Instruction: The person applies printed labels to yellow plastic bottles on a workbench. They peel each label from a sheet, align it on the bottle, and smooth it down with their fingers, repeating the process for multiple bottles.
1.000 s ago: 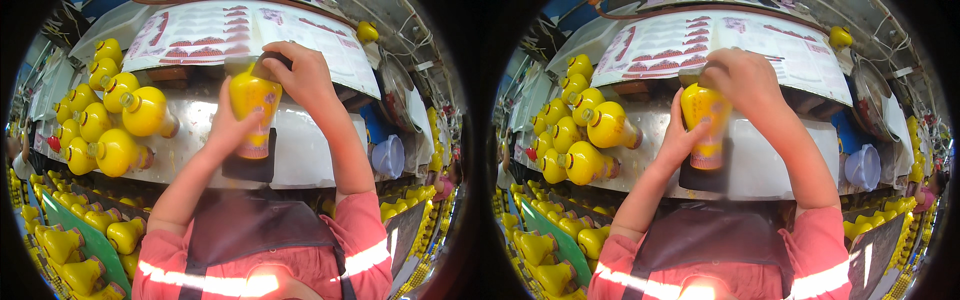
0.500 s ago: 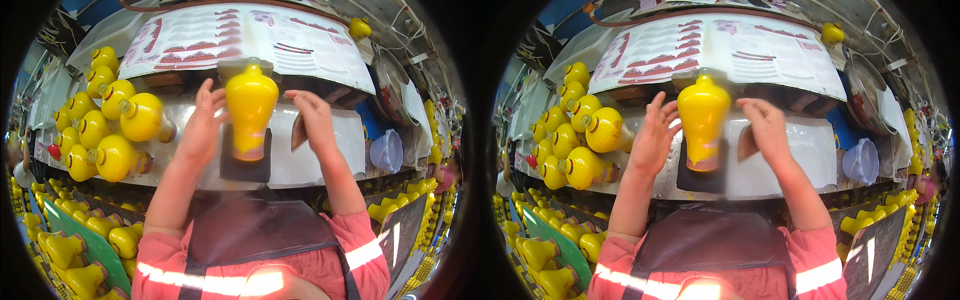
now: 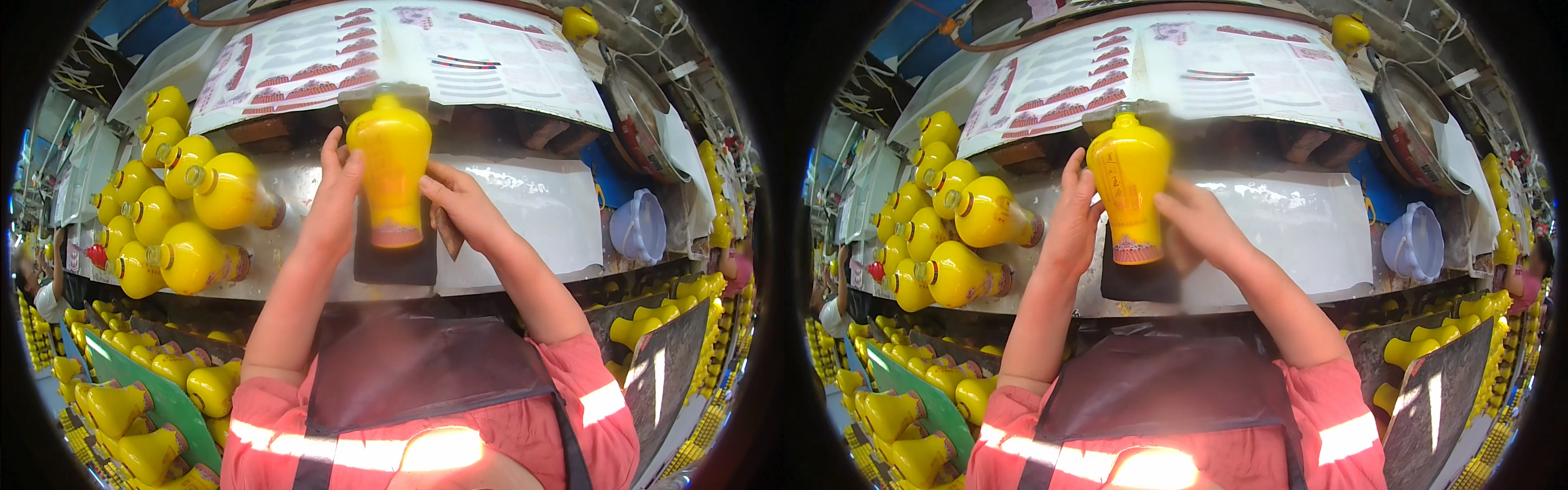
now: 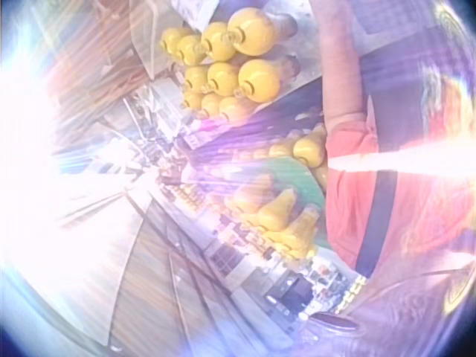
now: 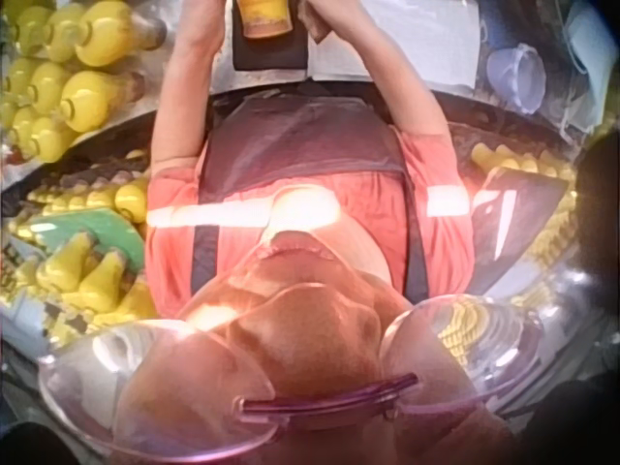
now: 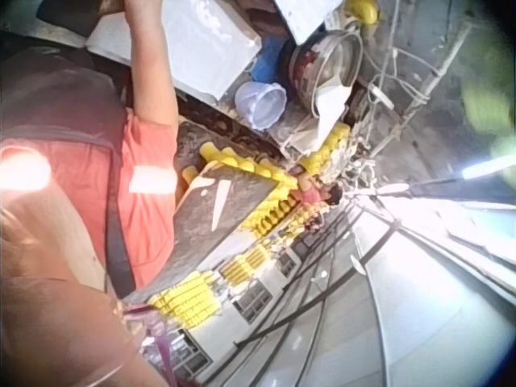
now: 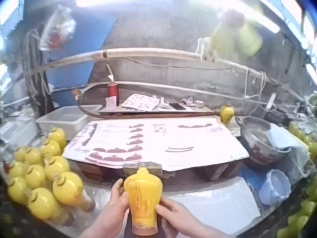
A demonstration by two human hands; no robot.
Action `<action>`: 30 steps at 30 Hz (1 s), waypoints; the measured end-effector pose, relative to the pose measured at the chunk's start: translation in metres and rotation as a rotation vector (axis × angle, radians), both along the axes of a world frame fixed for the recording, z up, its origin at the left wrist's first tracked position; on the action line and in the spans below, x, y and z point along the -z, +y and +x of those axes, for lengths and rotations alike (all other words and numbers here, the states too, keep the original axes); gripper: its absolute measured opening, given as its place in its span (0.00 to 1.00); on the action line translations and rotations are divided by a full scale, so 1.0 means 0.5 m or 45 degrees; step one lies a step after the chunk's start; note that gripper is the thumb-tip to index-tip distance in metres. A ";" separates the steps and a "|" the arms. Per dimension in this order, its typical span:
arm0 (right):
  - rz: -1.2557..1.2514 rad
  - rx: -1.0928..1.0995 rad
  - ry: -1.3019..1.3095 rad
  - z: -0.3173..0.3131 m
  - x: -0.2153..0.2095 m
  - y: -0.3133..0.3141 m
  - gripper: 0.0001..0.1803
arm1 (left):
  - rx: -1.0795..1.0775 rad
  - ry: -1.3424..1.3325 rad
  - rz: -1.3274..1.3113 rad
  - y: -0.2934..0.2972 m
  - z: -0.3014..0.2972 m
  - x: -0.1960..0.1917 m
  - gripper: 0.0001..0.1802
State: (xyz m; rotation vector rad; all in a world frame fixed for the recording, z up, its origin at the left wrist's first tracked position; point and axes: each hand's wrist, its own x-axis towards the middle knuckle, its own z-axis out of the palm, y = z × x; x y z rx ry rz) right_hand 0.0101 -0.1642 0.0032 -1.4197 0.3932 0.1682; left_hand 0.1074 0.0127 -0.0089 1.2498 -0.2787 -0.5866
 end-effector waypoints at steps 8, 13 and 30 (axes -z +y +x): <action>-0.219 0.028 0.040 -0.019 -0.018 -0.030 0.32 | 0.120 0.360 -0.411 -0.022 0.032 0.079 0.32; -0.334 0.049 0.046 -0.038 -0.021 -0.017 0.33 | 0.234 0.494 -0.454 -0.004 0.057 0.087 0.28; -0.763 0.059 -0.356 -0.041 0.003 -0.019 0.27 | 0.304 0.464 -0.402 0.005 0.065 0.077 0.29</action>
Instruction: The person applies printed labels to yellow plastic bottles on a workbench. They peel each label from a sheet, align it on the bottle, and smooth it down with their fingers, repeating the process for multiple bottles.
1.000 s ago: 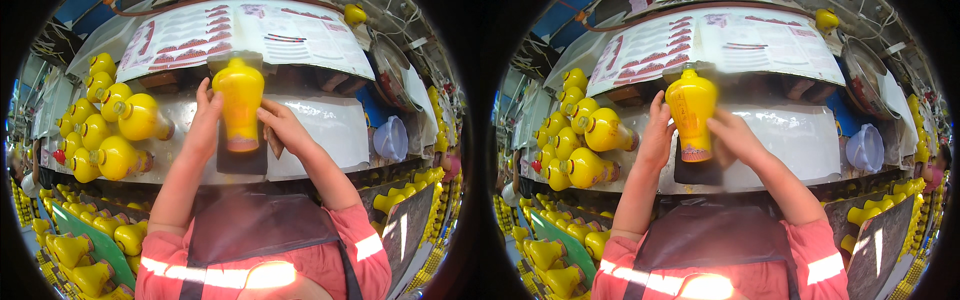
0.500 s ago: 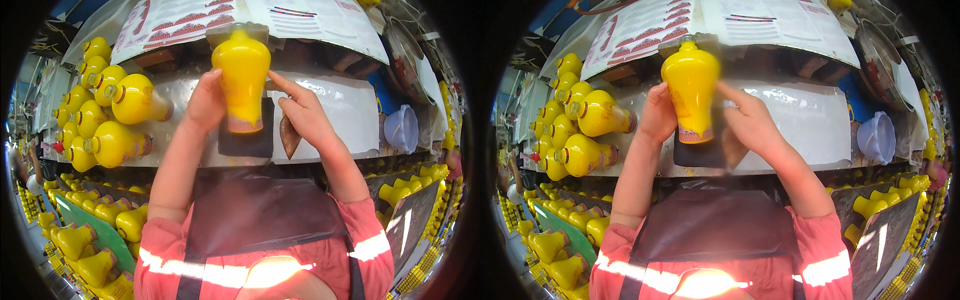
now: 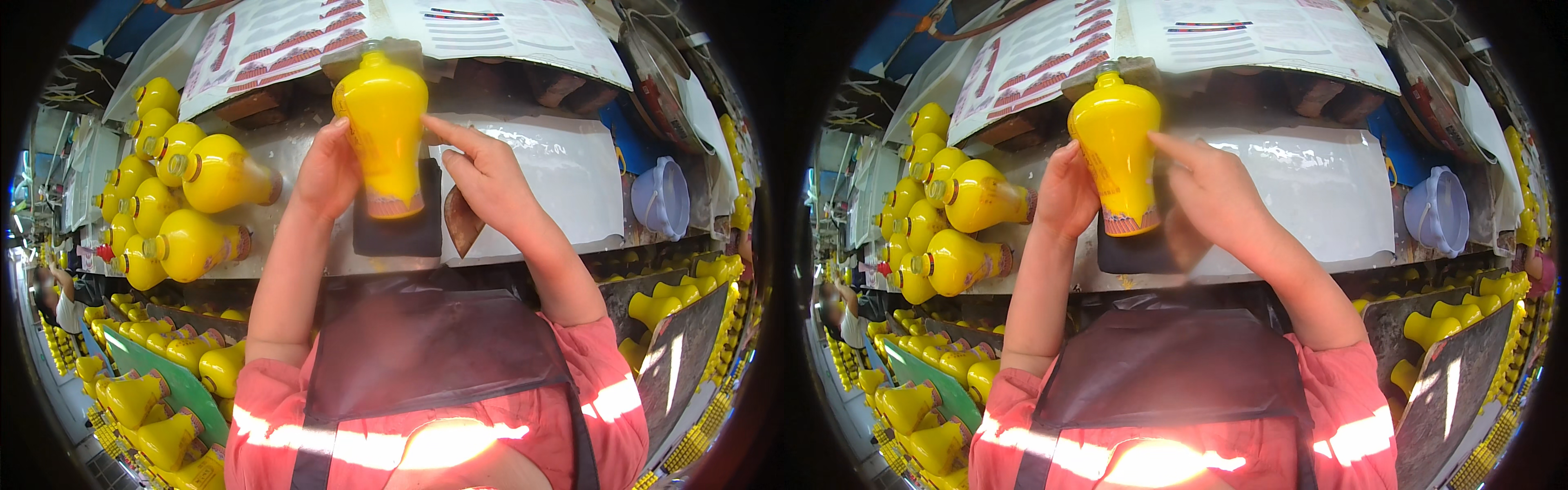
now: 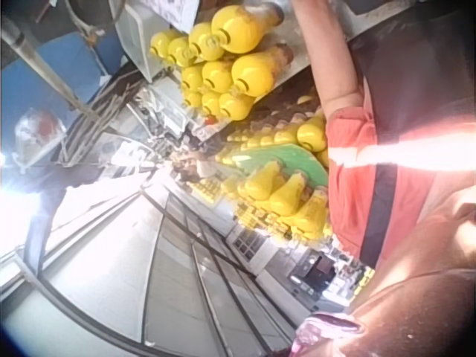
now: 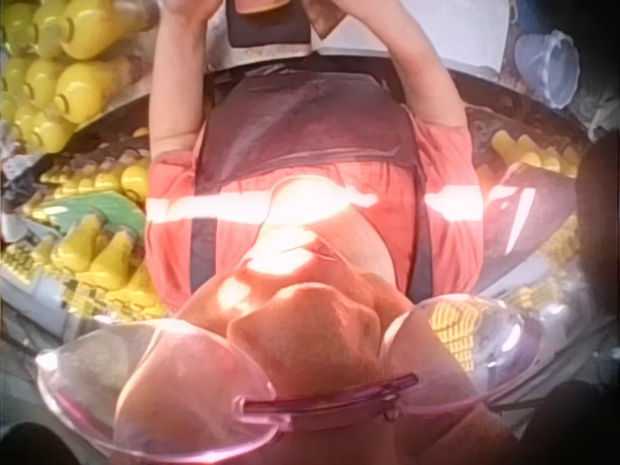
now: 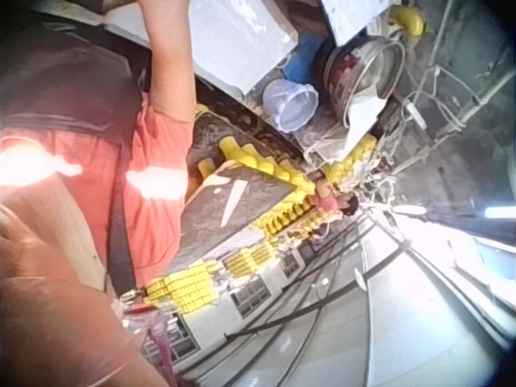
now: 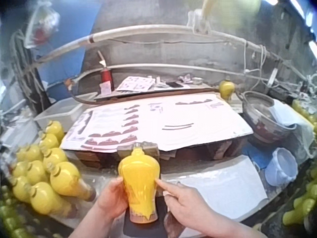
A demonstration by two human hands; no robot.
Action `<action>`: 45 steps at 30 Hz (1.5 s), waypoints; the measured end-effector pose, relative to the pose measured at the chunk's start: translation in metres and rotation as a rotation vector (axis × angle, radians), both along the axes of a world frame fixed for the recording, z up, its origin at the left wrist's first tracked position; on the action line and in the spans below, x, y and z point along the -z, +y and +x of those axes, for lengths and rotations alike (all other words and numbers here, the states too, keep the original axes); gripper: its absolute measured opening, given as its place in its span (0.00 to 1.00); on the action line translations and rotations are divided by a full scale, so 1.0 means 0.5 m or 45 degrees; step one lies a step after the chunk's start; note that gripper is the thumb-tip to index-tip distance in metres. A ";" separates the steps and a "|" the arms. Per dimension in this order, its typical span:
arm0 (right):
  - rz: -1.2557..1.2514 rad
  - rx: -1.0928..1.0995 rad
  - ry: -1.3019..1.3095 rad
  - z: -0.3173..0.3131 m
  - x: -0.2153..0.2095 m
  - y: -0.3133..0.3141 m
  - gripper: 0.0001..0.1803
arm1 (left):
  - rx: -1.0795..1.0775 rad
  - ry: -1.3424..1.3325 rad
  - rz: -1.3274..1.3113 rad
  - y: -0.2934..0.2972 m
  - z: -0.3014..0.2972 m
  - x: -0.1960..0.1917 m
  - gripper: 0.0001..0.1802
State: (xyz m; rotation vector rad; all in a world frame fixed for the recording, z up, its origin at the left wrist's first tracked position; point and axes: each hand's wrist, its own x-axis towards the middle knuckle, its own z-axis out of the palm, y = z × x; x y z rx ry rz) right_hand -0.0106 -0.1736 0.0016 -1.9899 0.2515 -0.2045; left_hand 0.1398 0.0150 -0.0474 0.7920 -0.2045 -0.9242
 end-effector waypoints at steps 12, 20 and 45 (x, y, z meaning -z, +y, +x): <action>0.227 0.113 0.169 0.004 -0.002 -0.002 0.26 | -0.316 -0.642 0.537 0.002 -0.047 -0.072 0.45; 0.062 0.152 0.058 0.006 0.011 0.012 0.27 | -0.302 -0.544 0.358 0.020 -0.042 -0.023 0.42; 0.603 0.209 0.130 0.046 0.030 0.020 0.27 | -0.346 -0.277 0.233 0.050 -0.055 -0.057 0.30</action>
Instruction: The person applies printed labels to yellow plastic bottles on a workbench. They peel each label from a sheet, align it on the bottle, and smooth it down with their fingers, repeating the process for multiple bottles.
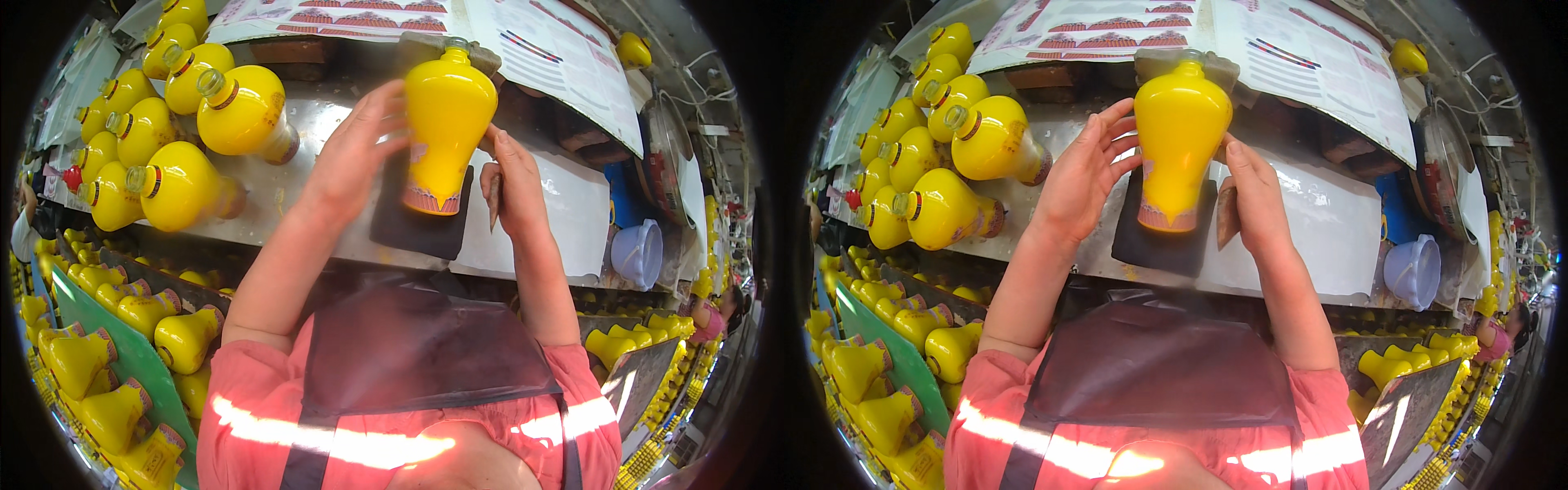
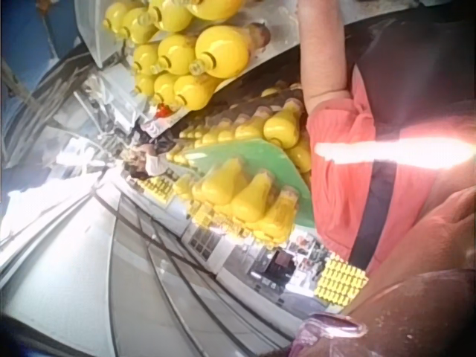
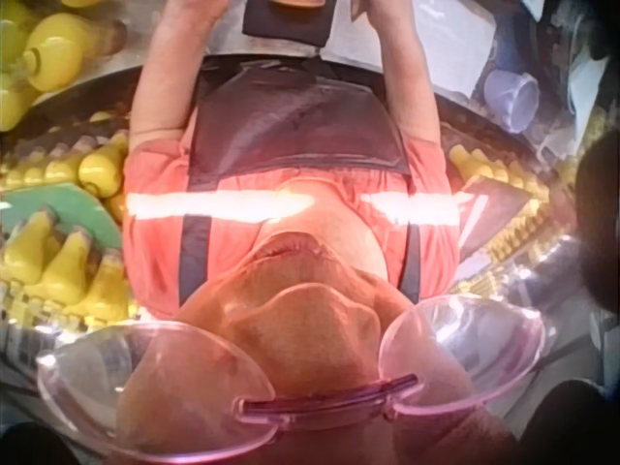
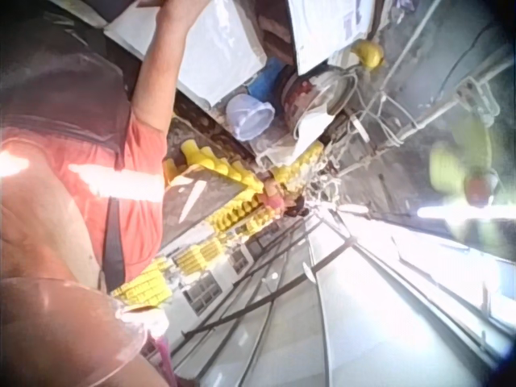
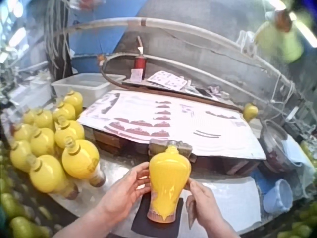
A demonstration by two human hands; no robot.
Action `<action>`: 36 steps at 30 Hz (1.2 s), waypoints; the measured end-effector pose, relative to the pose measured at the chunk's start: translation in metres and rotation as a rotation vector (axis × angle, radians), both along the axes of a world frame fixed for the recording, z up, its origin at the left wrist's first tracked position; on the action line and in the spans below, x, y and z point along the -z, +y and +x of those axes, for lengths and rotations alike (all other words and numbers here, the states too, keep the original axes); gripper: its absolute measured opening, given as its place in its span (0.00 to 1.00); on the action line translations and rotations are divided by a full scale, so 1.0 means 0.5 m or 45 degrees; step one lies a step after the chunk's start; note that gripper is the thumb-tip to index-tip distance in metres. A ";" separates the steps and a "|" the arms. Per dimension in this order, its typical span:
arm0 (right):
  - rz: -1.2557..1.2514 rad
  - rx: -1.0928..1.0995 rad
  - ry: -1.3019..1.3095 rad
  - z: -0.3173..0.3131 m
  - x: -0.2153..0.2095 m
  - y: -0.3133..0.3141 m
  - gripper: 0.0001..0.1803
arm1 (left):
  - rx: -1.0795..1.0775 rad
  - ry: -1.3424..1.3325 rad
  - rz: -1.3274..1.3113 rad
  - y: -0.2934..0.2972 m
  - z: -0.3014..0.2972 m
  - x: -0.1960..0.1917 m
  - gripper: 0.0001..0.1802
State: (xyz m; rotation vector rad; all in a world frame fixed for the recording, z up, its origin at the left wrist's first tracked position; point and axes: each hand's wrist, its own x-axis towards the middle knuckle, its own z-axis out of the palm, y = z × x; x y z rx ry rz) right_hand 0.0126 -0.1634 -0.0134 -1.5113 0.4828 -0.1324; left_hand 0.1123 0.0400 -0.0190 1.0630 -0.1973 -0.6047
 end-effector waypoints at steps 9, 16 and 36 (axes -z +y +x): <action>-0.142 0.039 0.014 -0.005 -0.014 0.009 0.27 | 0.015 0.013 0.052 -0.008 -0.007 -0.011 0.31; -0.307 0.056 0.079 -0.023 -0.035 0.014 0.25 | 0.083 0.020 0.018 -0.028 -0.004 -0.005 0.31; -0.808 -0.048 0.078 -0.002 -0.047 0.024 0.47 | 0.008 -0.558 0.305 -0.082 0.002 0.054 0.59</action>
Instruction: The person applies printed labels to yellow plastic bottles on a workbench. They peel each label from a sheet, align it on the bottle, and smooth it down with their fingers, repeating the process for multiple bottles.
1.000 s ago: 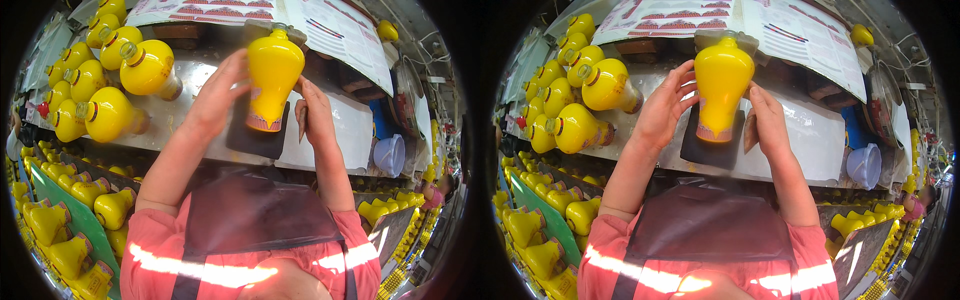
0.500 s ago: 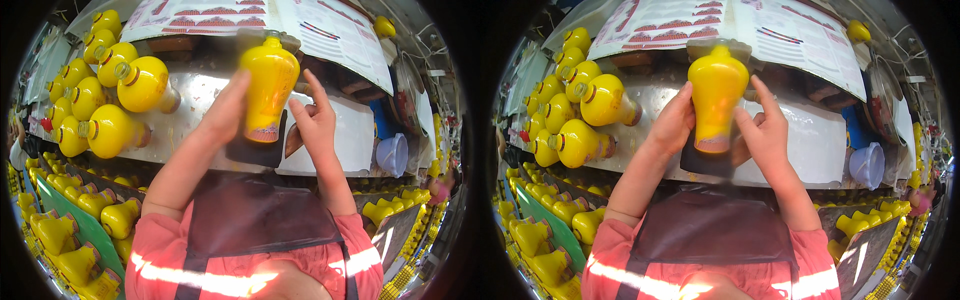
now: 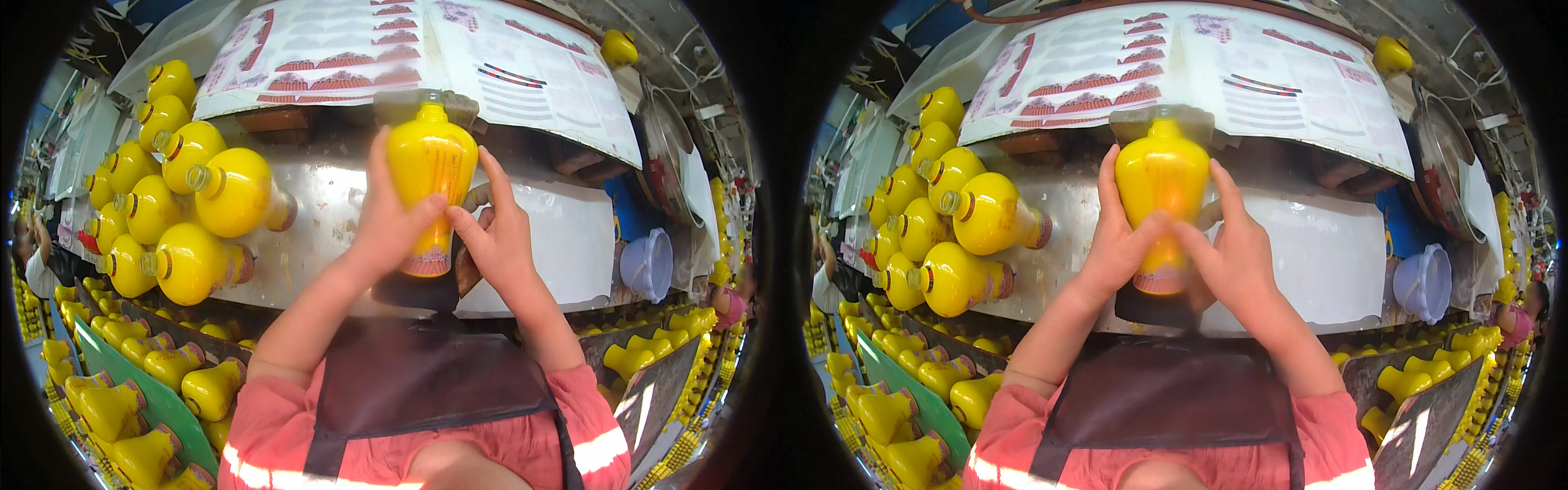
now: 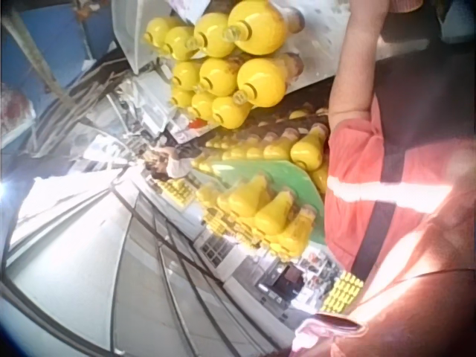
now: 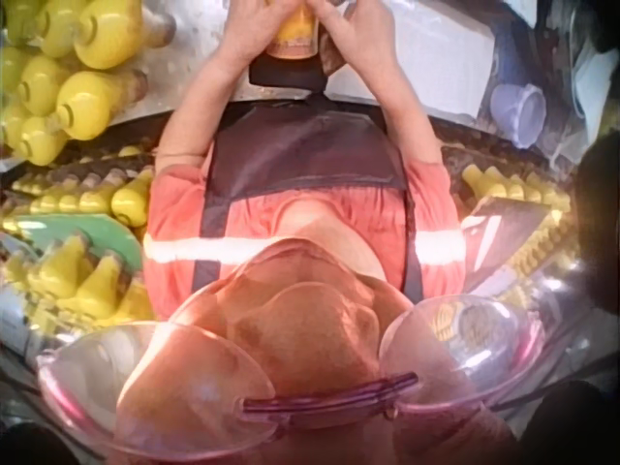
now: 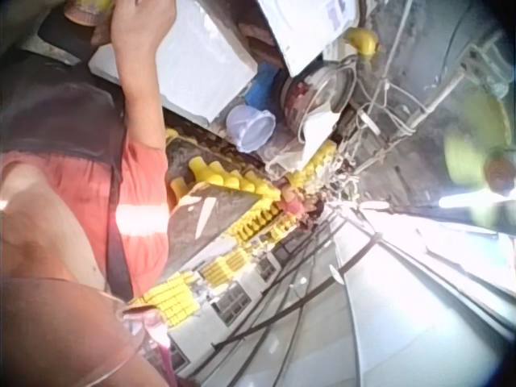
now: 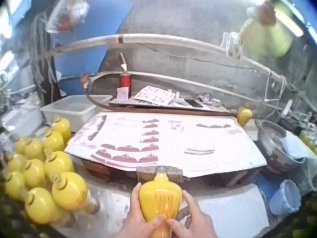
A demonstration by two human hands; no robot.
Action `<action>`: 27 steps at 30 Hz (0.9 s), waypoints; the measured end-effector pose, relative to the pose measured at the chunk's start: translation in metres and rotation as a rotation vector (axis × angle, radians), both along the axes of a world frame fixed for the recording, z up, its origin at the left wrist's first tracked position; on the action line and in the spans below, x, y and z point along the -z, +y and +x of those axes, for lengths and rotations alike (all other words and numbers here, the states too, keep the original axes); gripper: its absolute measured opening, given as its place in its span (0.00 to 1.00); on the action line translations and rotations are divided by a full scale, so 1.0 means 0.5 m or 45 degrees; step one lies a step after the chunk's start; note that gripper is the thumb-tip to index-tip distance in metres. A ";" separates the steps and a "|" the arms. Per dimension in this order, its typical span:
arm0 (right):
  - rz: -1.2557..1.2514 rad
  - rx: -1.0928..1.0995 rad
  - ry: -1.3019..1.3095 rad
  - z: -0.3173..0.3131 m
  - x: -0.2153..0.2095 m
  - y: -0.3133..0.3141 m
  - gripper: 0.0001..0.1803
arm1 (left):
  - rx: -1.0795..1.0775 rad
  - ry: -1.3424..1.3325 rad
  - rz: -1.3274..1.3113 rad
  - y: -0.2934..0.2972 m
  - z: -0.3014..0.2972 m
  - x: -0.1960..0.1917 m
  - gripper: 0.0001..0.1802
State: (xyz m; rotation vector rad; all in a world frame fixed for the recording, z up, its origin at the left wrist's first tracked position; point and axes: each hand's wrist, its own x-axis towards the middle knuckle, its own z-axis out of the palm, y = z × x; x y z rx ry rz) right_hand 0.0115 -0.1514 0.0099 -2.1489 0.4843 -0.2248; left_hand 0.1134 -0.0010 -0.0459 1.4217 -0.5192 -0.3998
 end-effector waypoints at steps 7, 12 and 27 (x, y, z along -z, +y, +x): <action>-0.107 -0.023 -0.057 0.006 0.000 0.008 0.48 | 0.133 0.100 -0.111 0.008 0.002 0.000 0.56; -0.047 -0.018 -0.052 0.006 0.003 0.007 0.49 | 0.154 0.118 -0.110 0.008 0.000 -0.006 0.56; 0.108 -0.034 -0.086 0.005 0.023 -0.009 0.53 | 0.066 0.102 -0.075 0.005 -0.004 -0.004 0.60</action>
